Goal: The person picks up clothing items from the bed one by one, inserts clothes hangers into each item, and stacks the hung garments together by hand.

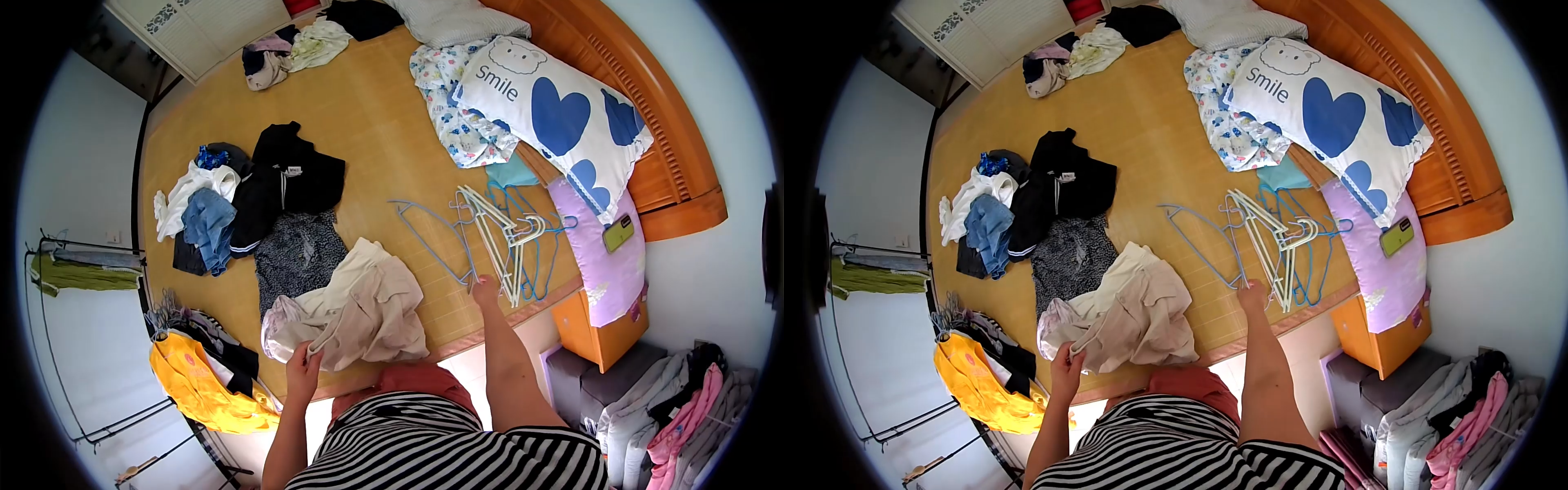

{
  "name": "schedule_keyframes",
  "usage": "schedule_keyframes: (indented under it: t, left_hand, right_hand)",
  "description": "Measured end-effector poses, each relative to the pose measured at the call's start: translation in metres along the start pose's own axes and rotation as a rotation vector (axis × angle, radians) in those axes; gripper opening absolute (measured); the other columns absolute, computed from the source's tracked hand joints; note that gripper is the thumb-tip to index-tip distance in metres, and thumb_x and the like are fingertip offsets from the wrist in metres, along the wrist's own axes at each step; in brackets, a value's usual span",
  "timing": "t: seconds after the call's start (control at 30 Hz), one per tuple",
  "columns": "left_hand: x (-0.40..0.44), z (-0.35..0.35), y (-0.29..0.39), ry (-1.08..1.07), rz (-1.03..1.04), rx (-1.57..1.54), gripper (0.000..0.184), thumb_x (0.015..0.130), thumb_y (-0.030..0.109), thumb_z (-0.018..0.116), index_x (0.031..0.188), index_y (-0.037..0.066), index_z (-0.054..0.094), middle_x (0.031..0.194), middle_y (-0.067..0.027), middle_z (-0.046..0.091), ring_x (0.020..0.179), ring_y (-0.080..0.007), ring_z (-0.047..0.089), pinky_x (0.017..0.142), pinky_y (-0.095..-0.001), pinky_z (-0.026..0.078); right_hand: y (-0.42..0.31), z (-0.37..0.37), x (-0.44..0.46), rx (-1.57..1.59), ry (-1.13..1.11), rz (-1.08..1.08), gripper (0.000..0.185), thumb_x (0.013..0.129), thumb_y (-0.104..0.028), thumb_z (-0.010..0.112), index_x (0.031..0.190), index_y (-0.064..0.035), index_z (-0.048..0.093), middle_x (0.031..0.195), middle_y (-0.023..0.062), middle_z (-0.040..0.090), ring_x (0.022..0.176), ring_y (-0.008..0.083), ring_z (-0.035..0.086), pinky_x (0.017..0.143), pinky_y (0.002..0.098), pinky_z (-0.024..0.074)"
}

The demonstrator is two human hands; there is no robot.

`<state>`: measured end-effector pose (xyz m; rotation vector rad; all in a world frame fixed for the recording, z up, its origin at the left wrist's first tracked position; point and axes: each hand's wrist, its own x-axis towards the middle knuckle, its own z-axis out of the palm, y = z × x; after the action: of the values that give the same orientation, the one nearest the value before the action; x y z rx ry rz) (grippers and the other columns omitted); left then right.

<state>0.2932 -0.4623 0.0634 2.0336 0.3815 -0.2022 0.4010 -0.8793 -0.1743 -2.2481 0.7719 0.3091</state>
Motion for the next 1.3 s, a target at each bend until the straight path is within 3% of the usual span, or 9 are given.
schedule_keyframes:
  t: [0.13, 0.2, 0.3, 0.43, 0.57, 0.77, 0.9, 1.03, 1.3]
  left_hand:
    - [0.005, 0.000, 0.008, 0.010, -0.011, 0.008, 0.017, 0.087, 0.004, 0.060, 0.103, 0.001, 0.059, 0.077, -0.0023, 0.059, 0.070, -0.0077, 0.051, 0.064, -0.0221, 0.042]
    - [0.006, -0.001, 0.015, 0.007, -0.056, 0.045, 0.017, 0.087, 0.005, 0.060, 0.103, 0.001, 0.059, 0.077, -0.0024, 0.059, 0.069, -0.0078, 0.051, 0.063, -0.0220, 0.042]
    - [0.009, -0.003, 0.013, -0.003, -0.029, 0.042, 0.017, 0.087, 0.005, 0.060, 0.103, 0.001, 0.060, 0.077, -0.0018, 0.059, 0.069, -0.0073, 0.051, 0.062, -0.0220, 0.042]
    - [0.012, -0.007, 0.003, -0.022, -0.065, 0.037, 0.018, 0.087, 0.005, 0.060, 0.105, 0.001, 0.059, 0.078, -0.0009, 0.059, 0.069, -0.0065, 0.050, 0.062, -0.0212, 0.042]
    - [0.019, -0.002, 0.001, -0.027, -0.067, -0.022, 0.019, 0.090, 0.006, 0.057, 0.107, -0.001, 0.058, 0.082, 0.0012, 0.058, 0.072, -0.0050, 0.050, 0.064, -0.0190, 0.040]
    - [0.032, -0.003, 0.003, -0.046, -0.047, -0.065, 0.017, 0.089, 0.004, 0.056, 0.106, 0.000, 0.058, 0.081, 0.0020, 0.057, 0.070, -0.0031, 0.048, 0.061, -0.0176, 0.039]
    - [0.031, -0.007, 0.005, -0.092, -0.085, -0.025, 0.020, 0.091, 0.005, 0.055, 0.110, -0.001, 0.056, 0.087, 0.0022, 0.057, 0.076, -0.0043, 0.049, 0.067, -0.0181, 0.039]
    - [0.031, -0.004, 0.005, -0.078, -0.099, -0.028, 0.019, 0.091, 0.006, 0.055, 0.109, -0.001, 0.056, 0.084, 0.0031, 0.055, 0.073, -0.0036, 0.047, 0.064, -0.0178, 0.037]
    - [0.030, 0.002, 0.003, -0.062, -0.137, -0.028, 0.019, 0.090, 0.008, 0.056, 0.108, 0.000, 0.057, 0.083, 0.0026, 0.056, 0.071, -0.0037, 0.047, 0.063, -0.0182, 0.038]
  right_hand:
    - [0.005, 0.010, 0.005, -0.166, 0.049, 0.038, 0.045, 0.068, -0.013, 0.067, 0.111, -0.0066, 0.060, 0.119, 0.0169, 0.055, 0.115, 0.0333, 0.050, 0.093, 0.0417, 0.0413]
    - [-0.024, -0.007, -0.006, -0.087, 0.187, 0.387, 0.063, 0.069, -0.013, 0.066, 0.128, -0.0094, 0.046, 0.140, 0.0143, 0.032, 0.130, 0.0326, 0.033, 0.104, 0.0433, 0.0308]
    - [-0.016, -0.012, 0.005, -0.076, 0.291, 0.568, 0.071, 0.070, -0.012, 0.065, 0.136, -0.0116, 0.037, 0.145, 0.0117, 0.025, 0.130, 0.0303, 0.032, 0.105, 0.0453, 0.0300]
    - [-0.002, -0.017, 0.014, -0.058, 0.165, 0.603, 0.077, 0.070, -0.018, 0.066, 0.141, -0.0226, 0.034, 0.149, 0.0098, 0.018, 0.137, 0.0305, 0.019, 0.108, 0.0503, 0.0251]
    - [-0.026, -0.009, -0.002, -0.280, 0.010, 0.403, 0.079, 0.073, -0.009, 0.065, 0.140, -0.0340, 0.032, 0.152, 0.0107, 0.012, 0.140, 0.0328, 0.013, 0.110, 0.0474, 0.0222]
    - [-0.045, 0.025, -0.036, -0.450, -0.173, -0.073, 0.060, 0.076, -0.005, 0.056, 0.131, -0.0275, 0.048, 0.150, 0.0129, 0.016, 0.139, 0.0316, 0.015, 0.109, 0.0493, 0.0180]
    - [-0.029, 0.018, -0.011, -0.344, -0.065, -0.044, 0.063, 0.074, -0.004, 0.054, 0.133, -0.0232, 0.044, 0.148, 0.0150, 0.022, 0.137, 0.0339, 0.019, 0.108, 0.0521, 0.0195]
    - [0.004, -0.012, 0.034, -0.304, 0.320, 0.214, 0.053, 0.079, -0.007, 0.053, 0.131, -0.0137, 0.044, 0.142, 0.0109, 0.032, 0.131, 0.0316, 0.030, 0.105, 0.0470, 0.0270]
    - [-0.008, -0.044, 0.060, -0.237, 0.212, 0.315, 0.048, 0.074, -0.008, 0.058, 0.121, -0.0150, 0.051, 0.128, 0.0112, 0.040, 0.124, 0.0326, 0.036, 0.102, 0.0472, 0.0282]
